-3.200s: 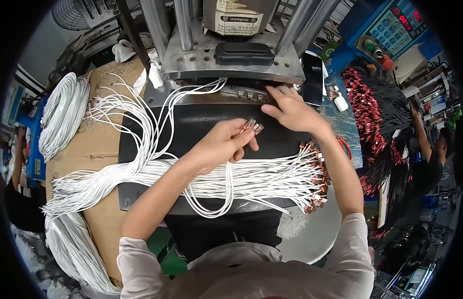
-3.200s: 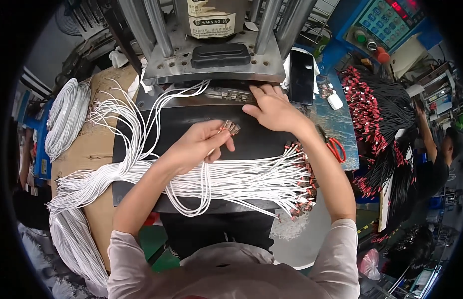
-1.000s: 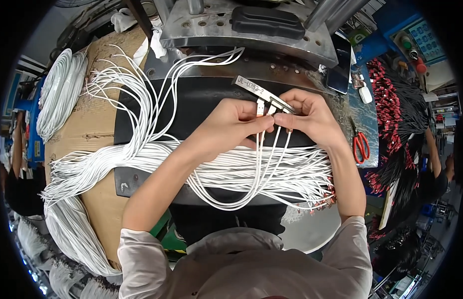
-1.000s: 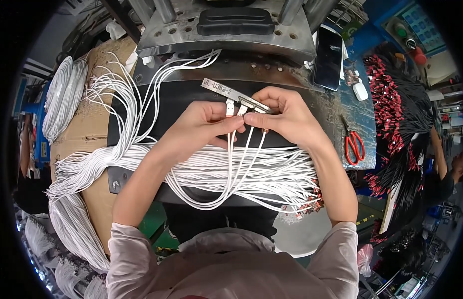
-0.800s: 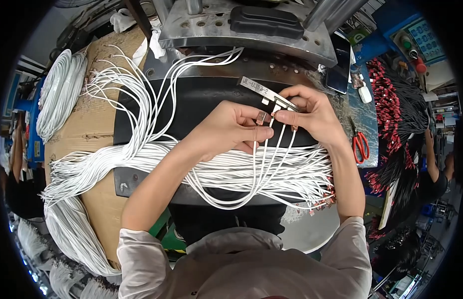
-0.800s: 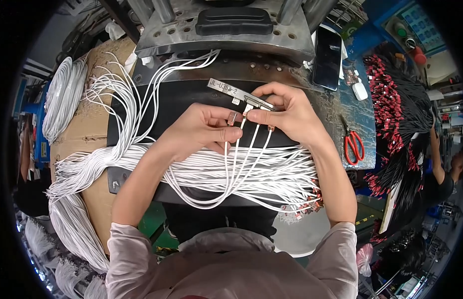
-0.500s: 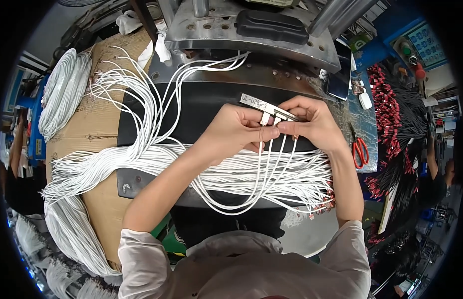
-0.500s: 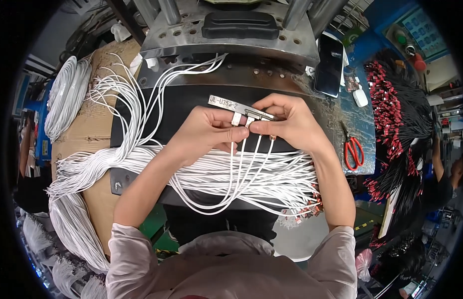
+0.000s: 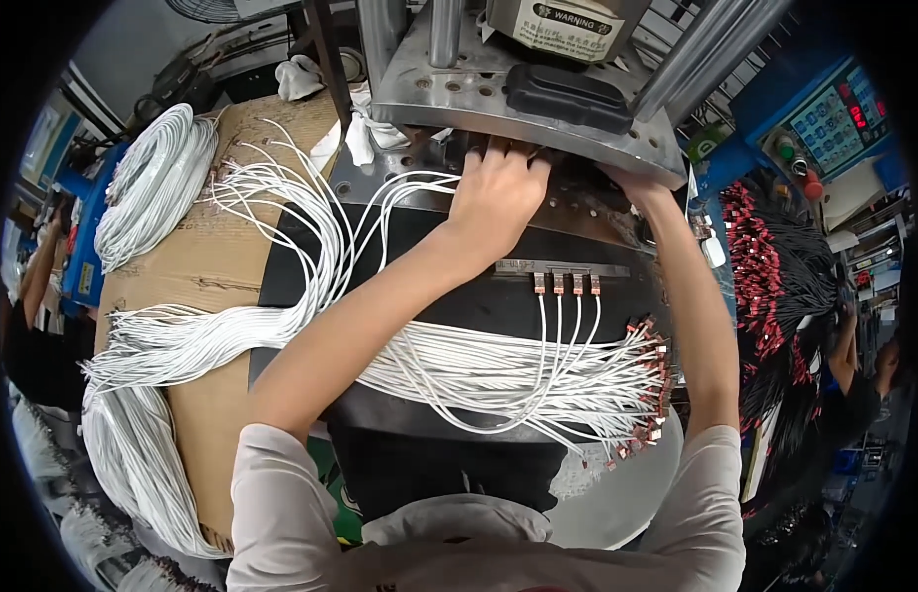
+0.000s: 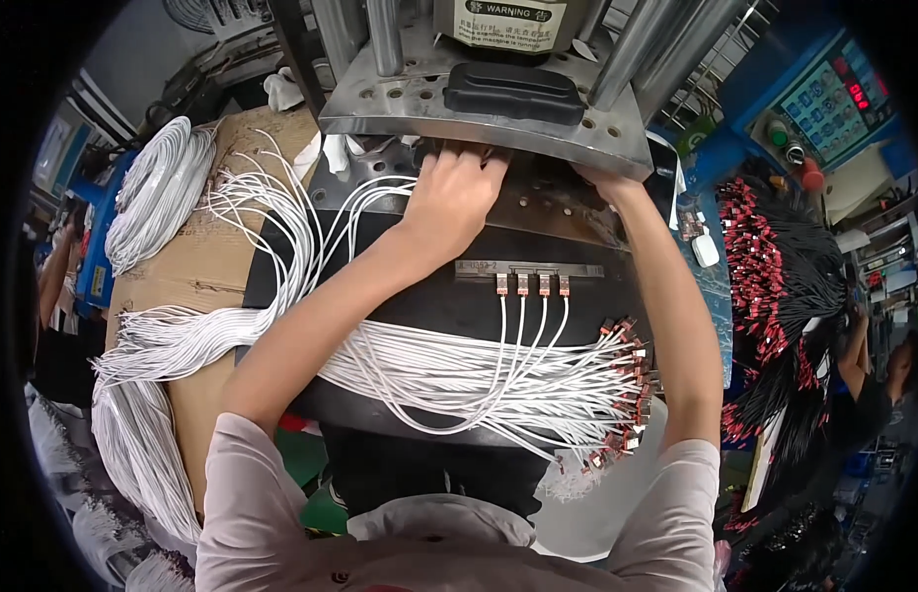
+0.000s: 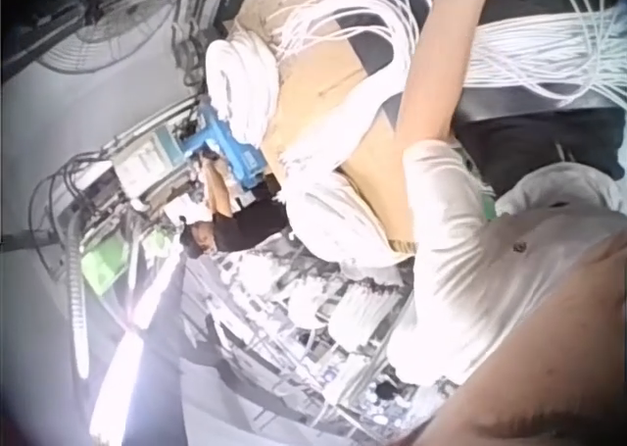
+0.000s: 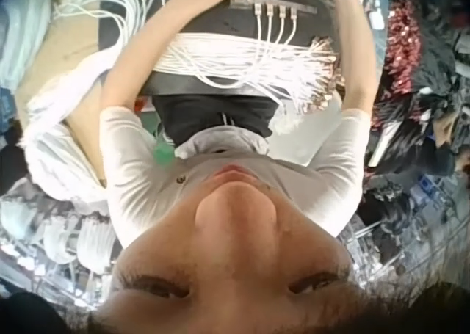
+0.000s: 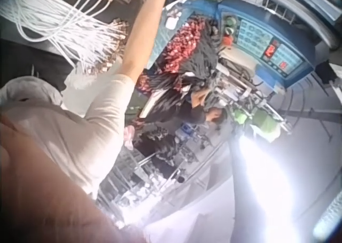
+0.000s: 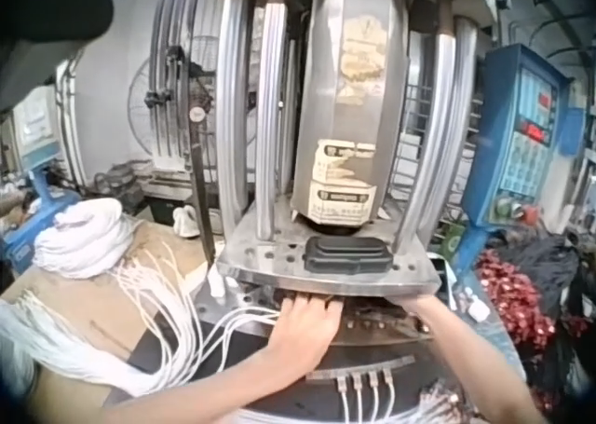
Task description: The person aligns cable ends, fits their connectors into a metal jig, and inserts the jig into a molding machine to press them repeatedly.
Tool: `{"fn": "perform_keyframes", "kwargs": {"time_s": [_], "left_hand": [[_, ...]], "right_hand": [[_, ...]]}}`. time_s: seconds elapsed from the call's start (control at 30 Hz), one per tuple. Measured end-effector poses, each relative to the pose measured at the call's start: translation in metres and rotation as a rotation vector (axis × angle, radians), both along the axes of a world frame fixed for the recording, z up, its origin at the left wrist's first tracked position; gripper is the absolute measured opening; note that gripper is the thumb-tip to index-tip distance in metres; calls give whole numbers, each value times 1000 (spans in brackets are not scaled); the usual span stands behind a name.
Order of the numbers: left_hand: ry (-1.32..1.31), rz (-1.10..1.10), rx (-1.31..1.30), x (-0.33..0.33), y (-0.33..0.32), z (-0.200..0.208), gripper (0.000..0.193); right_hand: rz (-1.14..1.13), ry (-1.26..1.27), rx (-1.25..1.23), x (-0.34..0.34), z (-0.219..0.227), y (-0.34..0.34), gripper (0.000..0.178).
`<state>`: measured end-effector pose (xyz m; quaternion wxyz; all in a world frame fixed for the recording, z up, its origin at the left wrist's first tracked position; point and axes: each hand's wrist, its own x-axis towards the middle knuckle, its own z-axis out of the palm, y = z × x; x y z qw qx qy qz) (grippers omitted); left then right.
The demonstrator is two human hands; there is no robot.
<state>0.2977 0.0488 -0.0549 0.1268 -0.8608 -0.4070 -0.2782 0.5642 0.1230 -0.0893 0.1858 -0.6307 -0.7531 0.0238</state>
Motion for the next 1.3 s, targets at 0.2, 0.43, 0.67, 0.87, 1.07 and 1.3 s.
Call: {"fn": "perform_keyframes", "kwargs": {"time_s": [0.2, 0.43, 0.67, 0.87, 1.07, 1.3], "left_hand": [[-103, 29, -2, 15, 23, -12, 16], [-278, -152, -265, -6, 3, 2, 7], [-587, 54, -378, -202, -38, 43, 15], [-307, 200, -32, -142, -49, 45, 31], [-140, -254, -353, -98, -145, 37, 32], [-63, -334, -363, 0, -148, 21, 44]], "right_hand": [[91, -67, 424, -8, -19, 33, 30], [77, 79, 255, -41, 22, -23, 30], [140, -63, 210, -25, 33, -137, 22], [246, 397, -44, -70, 82, -131, 17], [539, 721, -787, 8, 96, -168, 16], [267, 38, -226, -26, 70, -179, 26]]}}
